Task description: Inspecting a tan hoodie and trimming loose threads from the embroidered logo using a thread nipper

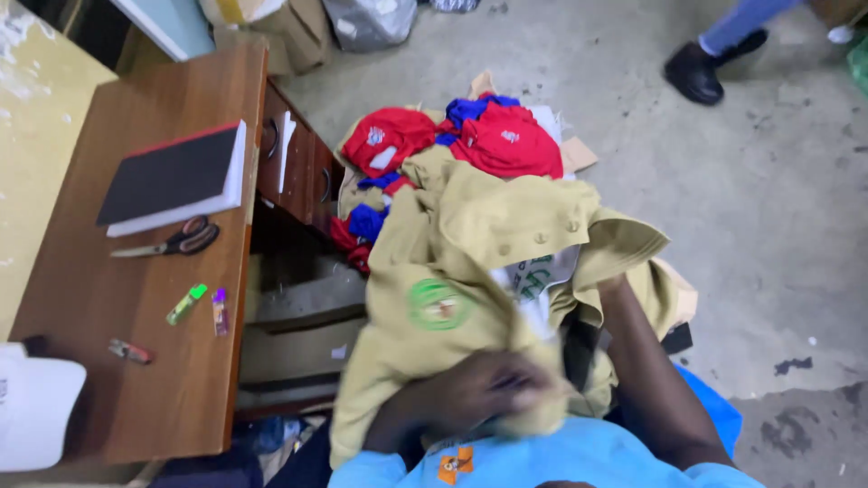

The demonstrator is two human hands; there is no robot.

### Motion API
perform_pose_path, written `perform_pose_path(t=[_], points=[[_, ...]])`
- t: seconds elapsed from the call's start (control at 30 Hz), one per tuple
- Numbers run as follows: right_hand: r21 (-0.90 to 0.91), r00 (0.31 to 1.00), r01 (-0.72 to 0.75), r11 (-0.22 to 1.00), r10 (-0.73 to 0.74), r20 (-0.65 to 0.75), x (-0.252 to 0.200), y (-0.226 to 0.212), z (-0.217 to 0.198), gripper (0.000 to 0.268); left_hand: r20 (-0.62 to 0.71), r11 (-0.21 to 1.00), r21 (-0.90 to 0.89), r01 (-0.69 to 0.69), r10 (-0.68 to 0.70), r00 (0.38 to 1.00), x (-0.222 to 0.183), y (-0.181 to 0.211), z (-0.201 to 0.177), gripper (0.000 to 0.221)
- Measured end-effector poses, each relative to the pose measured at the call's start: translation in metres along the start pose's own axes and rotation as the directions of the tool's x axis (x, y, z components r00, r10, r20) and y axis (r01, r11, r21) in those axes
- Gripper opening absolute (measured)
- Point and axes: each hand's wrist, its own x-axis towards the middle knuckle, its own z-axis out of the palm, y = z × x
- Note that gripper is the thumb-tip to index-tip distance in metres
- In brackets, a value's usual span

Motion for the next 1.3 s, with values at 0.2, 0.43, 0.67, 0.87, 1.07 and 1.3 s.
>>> perform_pose_path(t=[0.2,0.43,0.67,0.87,1.07,1.3], points=[[-0.229,0.988,0.125,0.965,-0.141,-0.057,-0.027,-0.046,-0.079,0.043,0.336,0.988,-0.148,0.037,0.015,0.942,0.033,-0.125,0.04,0.067],[-0.937,0.679,0.308,0.165,-0.728,0.095,-0.129,-0.095,-0.01,0.02,-0.349,0.958,0.233,-0.169,0.245,0.905,0.008,-0.062,-0.03,0.045],[-0.888,0.869,0.427,0.17,0.197,0.455,-0.159,-0.013,0.048,0.119,-0.401,0.842,0.529,-0.106,0.358,0.843,0.031,-0.082,-0.044,0.041],[-0.764,0.762,0.645,-0.001,-0.072,0.643,-0.133,0.026,0.04,0.094,-0.283,0.695,0.688,-0.21,0.523,0.804,0.053,-0.117,-0.061,0.029],[-0.803,0.811,0.582,0.128,-0.165,0.561,-0.158,-0.015,0.057,0.058,-0.221,0.414,0.867,-0.276,0.817,0.533,0.005,-0.076,-0.07,0.032],[-0.688,0.426,0.726,-0.008,-0.78,0.459,-0.2,-0.061,0.05,0.038,-0.283,0.59,0.686,-0.425,0.755,0.592,0.045,-0.02,-0.019,0.031]])
